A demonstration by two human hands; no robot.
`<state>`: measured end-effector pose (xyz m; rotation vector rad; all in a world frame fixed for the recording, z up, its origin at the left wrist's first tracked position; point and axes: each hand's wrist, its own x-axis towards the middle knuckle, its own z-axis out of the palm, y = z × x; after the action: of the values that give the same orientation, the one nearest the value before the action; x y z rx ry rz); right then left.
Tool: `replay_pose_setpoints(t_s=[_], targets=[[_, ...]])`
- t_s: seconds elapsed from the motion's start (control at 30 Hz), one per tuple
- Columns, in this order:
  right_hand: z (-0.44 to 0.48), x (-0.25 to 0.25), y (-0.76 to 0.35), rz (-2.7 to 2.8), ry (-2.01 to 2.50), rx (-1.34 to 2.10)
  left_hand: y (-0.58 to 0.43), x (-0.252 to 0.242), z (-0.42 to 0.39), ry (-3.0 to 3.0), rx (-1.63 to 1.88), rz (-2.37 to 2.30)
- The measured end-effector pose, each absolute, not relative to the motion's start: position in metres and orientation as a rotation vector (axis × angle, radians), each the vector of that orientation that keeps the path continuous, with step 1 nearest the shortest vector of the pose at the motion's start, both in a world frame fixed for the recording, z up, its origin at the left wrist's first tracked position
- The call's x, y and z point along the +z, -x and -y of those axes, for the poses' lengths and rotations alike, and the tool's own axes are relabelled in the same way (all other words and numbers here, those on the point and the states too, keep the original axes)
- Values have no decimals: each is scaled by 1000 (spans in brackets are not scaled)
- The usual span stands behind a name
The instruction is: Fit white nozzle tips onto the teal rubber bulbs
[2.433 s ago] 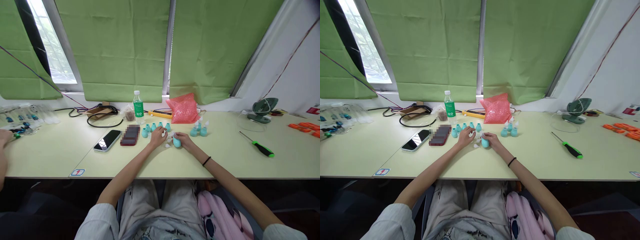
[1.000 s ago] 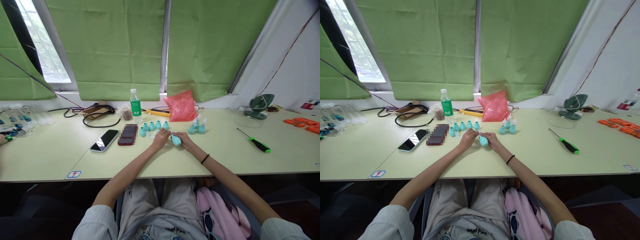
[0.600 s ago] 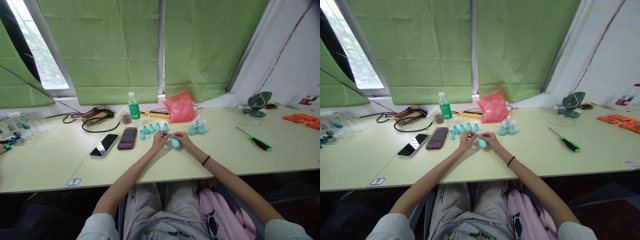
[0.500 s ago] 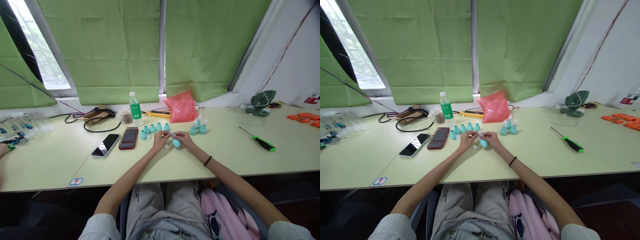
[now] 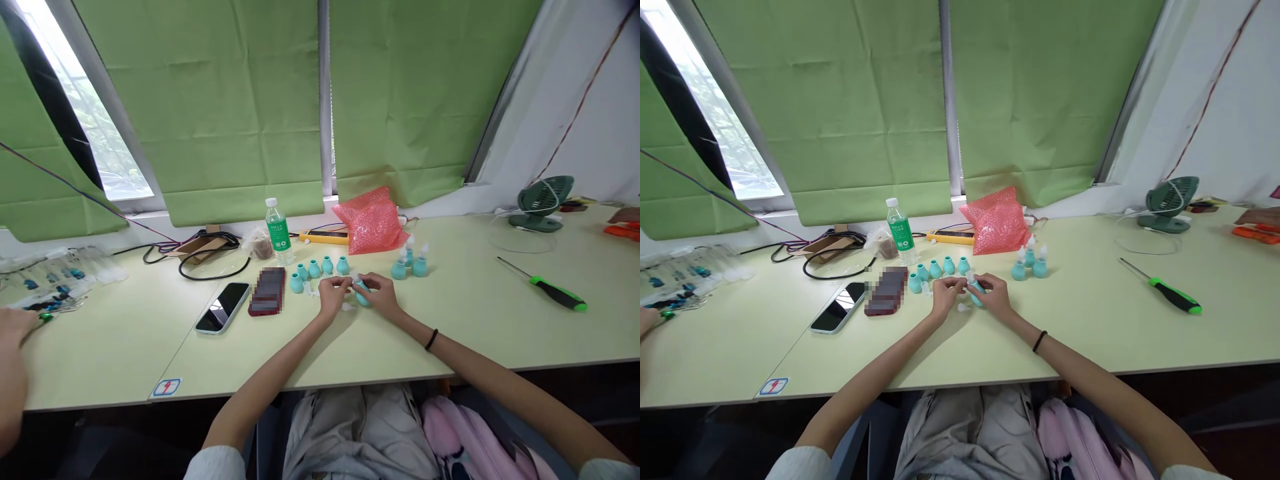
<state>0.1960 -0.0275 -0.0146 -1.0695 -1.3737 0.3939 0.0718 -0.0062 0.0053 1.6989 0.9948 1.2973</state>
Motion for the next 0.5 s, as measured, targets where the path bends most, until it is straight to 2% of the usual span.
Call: replay_pose_setpoints(t_s=[0.3,0.5], targets=[[27,-14,-197,1144,1063,562,-72,25,-14,-1785,1168,-870],[31,-12,-194,1146,1080,522,-65,38,-15,-2275,1097,-877]])
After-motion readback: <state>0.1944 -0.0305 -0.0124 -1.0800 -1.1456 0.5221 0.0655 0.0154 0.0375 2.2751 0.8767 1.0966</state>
